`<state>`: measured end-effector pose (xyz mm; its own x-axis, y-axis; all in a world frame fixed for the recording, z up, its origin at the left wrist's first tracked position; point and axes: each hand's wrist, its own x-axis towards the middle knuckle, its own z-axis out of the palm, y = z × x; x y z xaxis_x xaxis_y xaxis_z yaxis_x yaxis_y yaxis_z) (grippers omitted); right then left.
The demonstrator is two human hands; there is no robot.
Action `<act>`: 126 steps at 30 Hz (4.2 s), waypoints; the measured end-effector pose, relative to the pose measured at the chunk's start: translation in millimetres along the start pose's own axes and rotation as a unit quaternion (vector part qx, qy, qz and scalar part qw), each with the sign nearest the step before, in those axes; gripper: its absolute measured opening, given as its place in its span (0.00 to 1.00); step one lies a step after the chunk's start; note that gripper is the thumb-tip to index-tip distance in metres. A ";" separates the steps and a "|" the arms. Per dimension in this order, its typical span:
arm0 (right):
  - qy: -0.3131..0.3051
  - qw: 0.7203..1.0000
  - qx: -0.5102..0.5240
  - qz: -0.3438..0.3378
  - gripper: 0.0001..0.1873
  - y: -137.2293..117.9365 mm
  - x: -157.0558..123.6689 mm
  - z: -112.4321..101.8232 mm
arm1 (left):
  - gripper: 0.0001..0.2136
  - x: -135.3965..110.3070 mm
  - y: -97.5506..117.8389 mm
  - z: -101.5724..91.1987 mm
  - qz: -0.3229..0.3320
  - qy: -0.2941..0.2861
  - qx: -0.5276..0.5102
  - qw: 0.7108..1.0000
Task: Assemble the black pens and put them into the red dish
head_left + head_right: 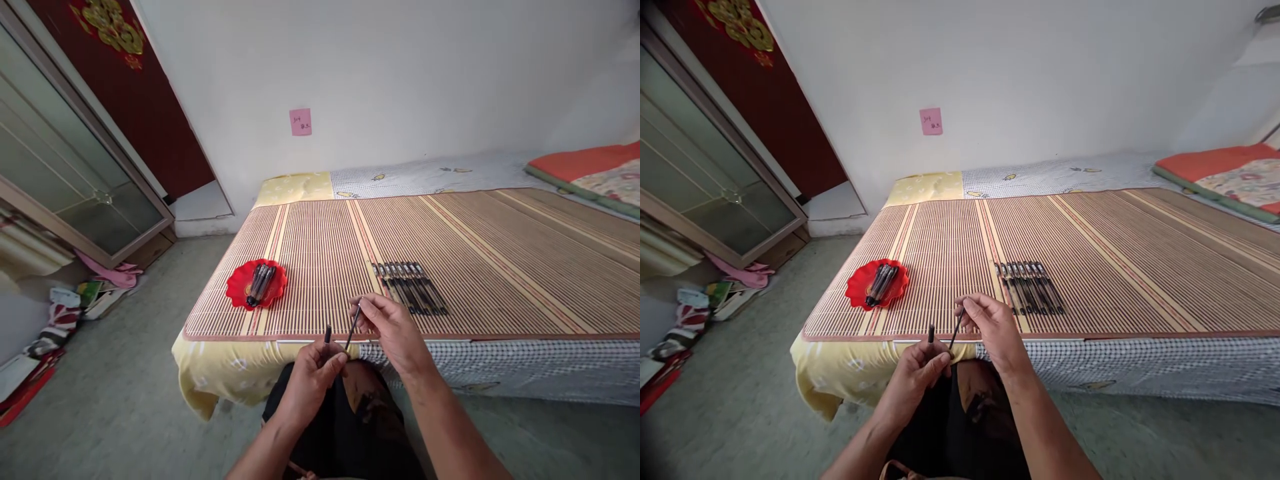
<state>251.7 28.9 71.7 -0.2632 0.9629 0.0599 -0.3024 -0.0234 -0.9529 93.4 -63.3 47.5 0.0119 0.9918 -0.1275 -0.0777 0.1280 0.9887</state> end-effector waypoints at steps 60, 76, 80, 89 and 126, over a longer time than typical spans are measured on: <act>-0.173 0.973 -0.152 -0.010 0.17 -23.1 -19.9 -4.4 | 0.16 -11.3 31.8 14.2 -0.068 -0.077 -0.248 0.963; -0.165 0.984 -0.062 0.016 0.13 -13.8 -22.9 8.1 | 0.14 -11.5 24.8 15.9 -0.036 -0.058 -0.252 0.965; -0.131 0.990 -0.055 0.014 0.14 -11.1 -20.1 3.3 | 0.16 -12.3 24.3 18.0 -0.048 -0.070 -0.246 0.966; -0.099 0.994 -0.013 0.034 0.12 -5.3 -14.2 1.3 | 0.17 -10.7 23.5 18.7 -0.045 -0.061 -0.211 0.975; -0.125 0.991 -0.005 0.052 0.12 1.8 -9.8 -6.7 | 0.15 -9.0 11.9 17.9 -0.033 -0.042 -0.195 0.979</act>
<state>259.8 21.3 67.5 -0.5108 0.8591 0.0322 -0.2528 -0.1143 -0.9608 110.2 -70.8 61.8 0.1108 0.9799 -0.1662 -0.4482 0.1985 0.8716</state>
